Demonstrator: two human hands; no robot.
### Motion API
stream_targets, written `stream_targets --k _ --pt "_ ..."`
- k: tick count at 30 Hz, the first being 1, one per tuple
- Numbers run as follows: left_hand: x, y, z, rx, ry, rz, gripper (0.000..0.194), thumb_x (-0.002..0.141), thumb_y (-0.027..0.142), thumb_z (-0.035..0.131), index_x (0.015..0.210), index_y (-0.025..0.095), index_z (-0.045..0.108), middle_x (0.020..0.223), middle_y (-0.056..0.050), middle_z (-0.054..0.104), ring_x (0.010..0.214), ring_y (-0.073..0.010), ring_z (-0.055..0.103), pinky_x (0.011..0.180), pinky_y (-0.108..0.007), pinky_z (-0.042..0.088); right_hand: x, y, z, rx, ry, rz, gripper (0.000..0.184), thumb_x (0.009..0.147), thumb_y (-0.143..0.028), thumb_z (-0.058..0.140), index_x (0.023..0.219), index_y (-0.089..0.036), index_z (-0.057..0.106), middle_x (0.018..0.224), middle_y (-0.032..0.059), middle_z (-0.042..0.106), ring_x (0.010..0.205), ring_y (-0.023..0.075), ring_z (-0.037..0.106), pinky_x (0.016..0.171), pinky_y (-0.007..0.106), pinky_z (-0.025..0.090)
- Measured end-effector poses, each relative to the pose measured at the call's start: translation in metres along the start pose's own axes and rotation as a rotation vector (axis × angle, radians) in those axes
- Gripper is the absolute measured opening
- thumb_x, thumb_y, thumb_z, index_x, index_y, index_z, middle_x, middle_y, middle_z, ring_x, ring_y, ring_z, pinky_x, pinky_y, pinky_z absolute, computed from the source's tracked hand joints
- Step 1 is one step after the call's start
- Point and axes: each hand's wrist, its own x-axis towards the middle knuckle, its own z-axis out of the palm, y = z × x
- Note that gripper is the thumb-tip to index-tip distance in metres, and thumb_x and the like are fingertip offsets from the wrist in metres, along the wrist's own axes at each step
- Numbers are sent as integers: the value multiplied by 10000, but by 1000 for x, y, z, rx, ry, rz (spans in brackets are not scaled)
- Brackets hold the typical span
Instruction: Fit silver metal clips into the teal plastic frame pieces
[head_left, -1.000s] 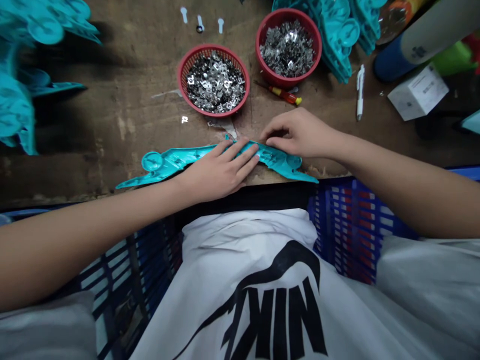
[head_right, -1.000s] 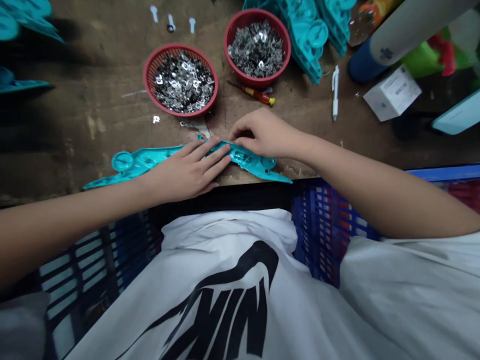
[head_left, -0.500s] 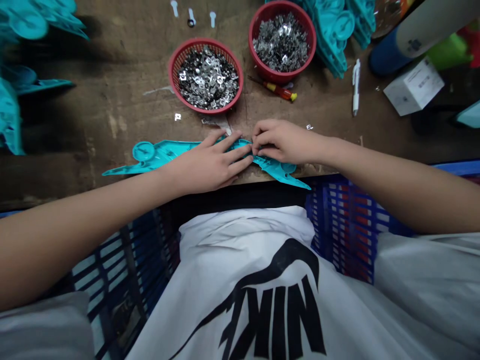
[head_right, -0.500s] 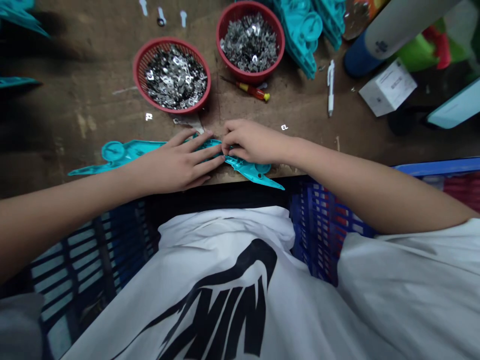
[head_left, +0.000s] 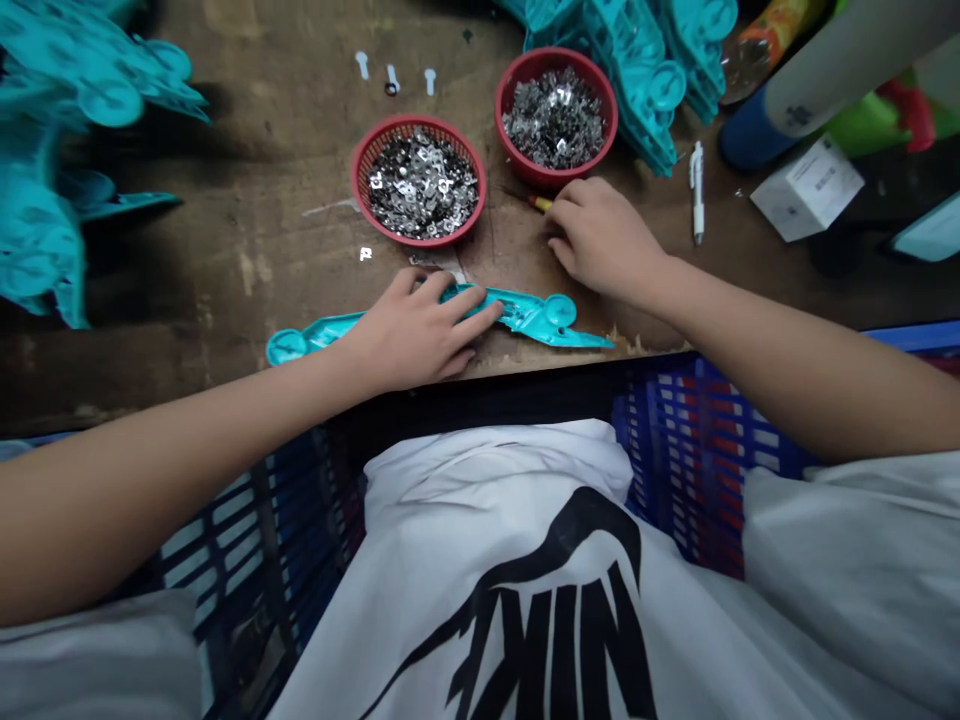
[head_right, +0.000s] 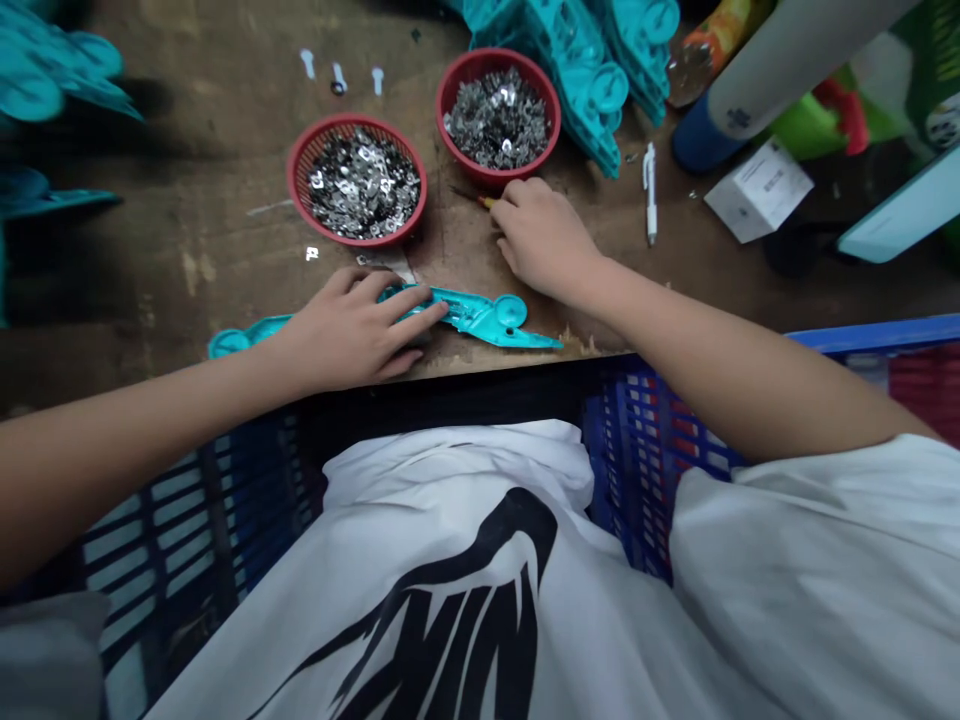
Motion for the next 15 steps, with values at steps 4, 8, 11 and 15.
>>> stream_targets --k 4,8,11,15 --pt "-1 -4 -1 -36 26 -78 655 1153 407 644 1789 261 696 1717 -261 741 1546 -582 659 1250 -850 562 1 4 -1 -38 -1 90 548 1196 -368 626 1707 -184 698 1669 299 703 1433 511 718 1123 609 587" --pt "-2 -17 11 -128 104 -108 678 1119 537 692 1690 171 673 1781 -303 657 1617 -562 633 1352 -800 527 2 6 -2 -19 -50 125 456 1209 -392 566 1525 -180 818 1440 263 819 1255 466 758 1041 564 586" --pt "-2 -26 26 -208 190 -146 612 1094 490 708 1606 165 625 1778 -313 618 1607 -506 669 1321 -710 603 -3 -8 -10 38 -49 5 449 1171 -394 596 1475 -206 867 1304 214 861 1189 436 747 1002 533 568" --pt "-2 -28 37 -297 259 -157 636 1075 402 716 1642 167 552 1769 -315 610 1649 -469 664 1318 -674 643 -15 -37 -24 66 -124 -173 426 1087 -367 679 1412 -188 888 1222 185 855 1147 408 736 942 472 498"
